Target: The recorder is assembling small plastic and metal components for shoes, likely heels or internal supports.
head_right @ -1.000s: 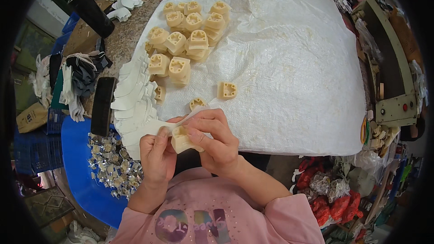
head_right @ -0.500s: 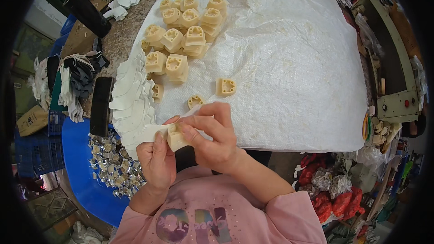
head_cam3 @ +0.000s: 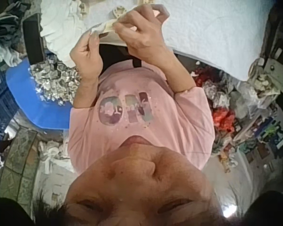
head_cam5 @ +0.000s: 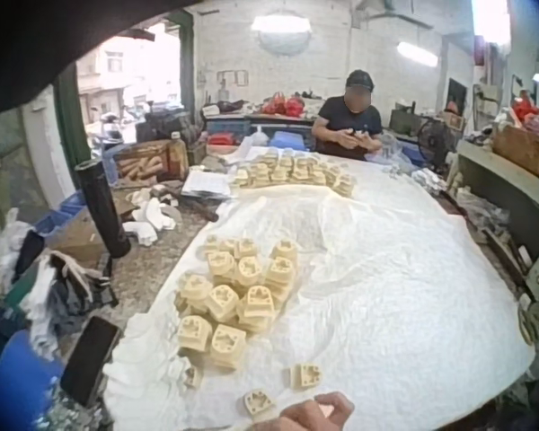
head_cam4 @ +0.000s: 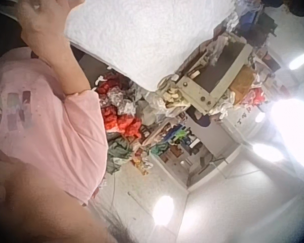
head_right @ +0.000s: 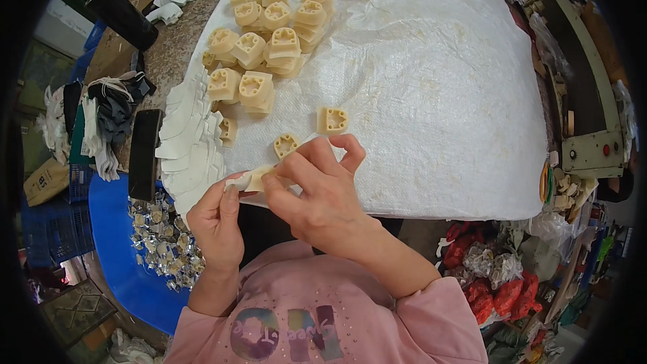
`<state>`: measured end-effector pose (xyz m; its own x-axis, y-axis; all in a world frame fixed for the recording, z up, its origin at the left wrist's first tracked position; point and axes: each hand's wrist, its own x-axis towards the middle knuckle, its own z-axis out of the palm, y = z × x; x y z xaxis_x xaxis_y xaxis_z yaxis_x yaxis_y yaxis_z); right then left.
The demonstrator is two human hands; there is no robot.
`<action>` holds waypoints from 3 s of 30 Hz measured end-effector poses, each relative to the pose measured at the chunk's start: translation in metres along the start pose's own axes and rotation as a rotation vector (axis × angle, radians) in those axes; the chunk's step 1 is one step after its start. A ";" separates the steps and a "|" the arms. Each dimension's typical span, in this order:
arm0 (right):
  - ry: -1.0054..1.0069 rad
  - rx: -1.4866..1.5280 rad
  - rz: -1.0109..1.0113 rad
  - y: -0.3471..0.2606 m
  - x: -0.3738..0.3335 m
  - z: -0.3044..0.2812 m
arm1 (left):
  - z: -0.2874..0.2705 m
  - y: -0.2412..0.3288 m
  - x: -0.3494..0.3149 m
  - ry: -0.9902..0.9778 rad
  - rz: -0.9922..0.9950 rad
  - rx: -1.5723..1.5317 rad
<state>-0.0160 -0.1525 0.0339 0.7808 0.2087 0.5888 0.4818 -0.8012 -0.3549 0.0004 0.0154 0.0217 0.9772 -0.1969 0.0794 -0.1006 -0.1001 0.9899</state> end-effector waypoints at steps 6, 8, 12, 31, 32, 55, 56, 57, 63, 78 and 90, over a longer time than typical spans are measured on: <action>-0.154 0.000 0.056 -0.001 -0.003 -0.001 | 0.008 -0.007 -0.004 -0.005 0.121 0.167; -0.172 0.001 0.060 0.000 -0.004 0.001 | 0.011 -0.011 -0.005 0.006 0.186 0.204; -0.110 0.054 0.046 0.006 -0.006 0.010 | 0.017 -0.009 -0.004 0.027 0.369 0.303; -0.277 0.465 0.061 0.010 -0.012 0.005 | 0.006 -0.025 0.010 -0.114 0.500 0.125; -0.279 0.469 0.057 0.009 -0.012 0.007 | 0.004 -0.026 0.009 -0.110 0.498 0.128; 0.245 1.549 0.841 -0.021 -0.045 0.019 | 0.001 -0.014 -0.001 -0.188 0.582 -0.109; 0.250 1.545 0.844 -0.020 -0.048 0.018 | -0.001 -0.014 -0.001 -0.193 0.581 -0.113; 0.232 1.548 0.847 -0.019 -0.053 0.018 | -0.002 -0.013 0.000 -0.197 0.635 0.016; 0.134 1.415 0.840 -0.021 -0.052 0.009 | 0.004 -0.016 -0.001 -0.105 0.766 0.331; -0.274 1.006 0.714 0.011 -0.026 -0.004 | 0.003 -0.014 0.002 -0.187 0.468 0.172; -0.471 1.243 0.853 0.027 -0.017 0.005 | 0.005 -0.018 0.000 -0.286 0.478 0.158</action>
<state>-0.0141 -0.1749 0.0107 0.9162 0.2936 -0.2726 -0.3191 0.1233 -0.9397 0.0009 0.0128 0.0028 0.7294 -0.5097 0.4562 -0.5663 -0.0758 0.8207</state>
